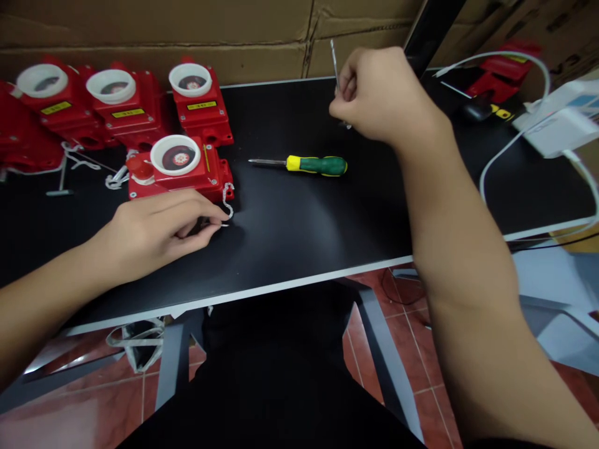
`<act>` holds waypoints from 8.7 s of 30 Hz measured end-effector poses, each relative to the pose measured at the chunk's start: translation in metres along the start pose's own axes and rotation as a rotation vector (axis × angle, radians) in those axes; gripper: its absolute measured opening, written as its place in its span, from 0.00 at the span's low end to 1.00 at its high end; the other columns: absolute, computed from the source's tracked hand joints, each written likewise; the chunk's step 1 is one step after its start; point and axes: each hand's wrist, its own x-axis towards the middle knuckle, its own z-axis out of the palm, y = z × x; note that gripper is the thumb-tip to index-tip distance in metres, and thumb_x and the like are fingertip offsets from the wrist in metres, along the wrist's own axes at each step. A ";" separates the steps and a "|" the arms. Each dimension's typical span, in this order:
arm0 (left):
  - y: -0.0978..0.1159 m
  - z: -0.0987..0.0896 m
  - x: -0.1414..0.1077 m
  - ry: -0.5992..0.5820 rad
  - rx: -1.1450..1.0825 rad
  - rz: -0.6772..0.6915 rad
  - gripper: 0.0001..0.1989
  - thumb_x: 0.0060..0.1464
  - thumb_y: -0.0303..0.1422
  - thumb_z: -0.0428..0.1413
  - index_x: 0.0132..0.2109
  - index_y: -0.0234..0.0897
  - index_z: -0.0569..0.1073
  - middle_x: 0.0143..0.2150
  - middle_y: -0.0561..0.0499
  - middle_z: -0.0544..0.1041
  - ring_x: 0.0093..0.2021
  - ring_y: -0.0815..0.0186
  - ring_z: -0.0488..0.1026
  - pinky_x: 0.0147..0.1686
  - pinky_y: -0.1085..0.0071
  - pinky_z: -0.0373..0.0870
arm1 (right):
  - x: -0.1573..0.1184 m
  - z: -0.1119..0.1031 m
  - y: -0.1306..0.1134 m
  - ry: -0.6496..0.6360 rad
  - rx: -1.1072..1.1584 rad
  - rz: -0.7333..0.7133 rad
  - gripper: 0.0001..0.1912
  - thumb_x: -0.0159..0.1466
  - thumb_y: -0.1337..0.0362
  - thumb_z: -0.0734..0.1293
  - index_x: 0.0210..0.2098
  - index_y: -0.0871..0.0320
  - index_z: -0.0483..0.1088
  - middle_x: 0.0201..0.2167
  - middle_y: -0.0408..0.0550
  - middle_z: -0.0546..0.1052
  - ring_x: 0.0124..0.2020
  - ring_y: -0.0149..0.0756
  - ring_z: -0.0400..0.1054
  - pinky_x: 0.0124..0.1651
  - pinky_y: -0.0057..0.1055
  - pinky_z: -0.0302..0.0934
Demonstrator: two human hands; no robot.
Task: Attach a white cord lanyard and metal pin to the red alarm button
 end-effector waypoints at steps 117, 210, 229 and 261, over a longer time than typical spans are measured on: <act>0.013 0.007 0.014 0.501 -0.812 -0.139 0.03 0.82 0.31 0.74 0.55 0.37 0.92 0.44 0.54 0.92 0.37 0.74 0.87 0.38 0.77 0.85 | -0.092 0.012 -0.073 -0.344 -0.146 -0.671 0.15 0.83 0.62 0.66 0.38 0.54 0.78 0.30 0.51 0.78 0.28 0.41 0.60 0.36 0.42 0.43; 0.022 0.003 0.008 0.035 -0.627 -0.462 0.09 0.77 0.34 0.74 0.56 0.53 0.98 0.46 0.52 0.94 0.40 0.64 0.87 0.42 0.72 0.87 | -0.095 0.006 -0.083 0.002 0.347 -0.799 0.08 0.83 0.67 0.71 0.53 0.49 0.83 0.54 0.50 0.90 0.48 0.45 0.86 0.52 0.43 0.81; 0.020 0.002 0.009 -0.049 -0.535 -0.383 0.06 0.81 0.33 0.70 0.51 0.48 0.93 0.45 0.52 0.92 0.35 0.67 0.86 0.36 0.73 0.80 | -0.092 0.006 -0.080 -0.533 0.903 -0.612 0.27 0.96 0.50 0.67 0.38 0.52 0.70 0.33 0.42 0.76 0.33 0.32 0.67 0.39 0.37 0.61; 0.020 0.001 -0.004 -0.035 0.036 0.059 0.07 0.83 0.27 0.63 0.60 0.43 0.84 0.59 0.44 0.91 0.50 0.59 0.93 0.52 0.68 0.92 | -0.087 0.014 -0.085 -0.568 1.217 -0.312 0.16 0.76 0.55 0.92 0.45 0.55 0.88 0.37 0.42 0.86 0.33 0.30 0.77 0.39 0.28 0.74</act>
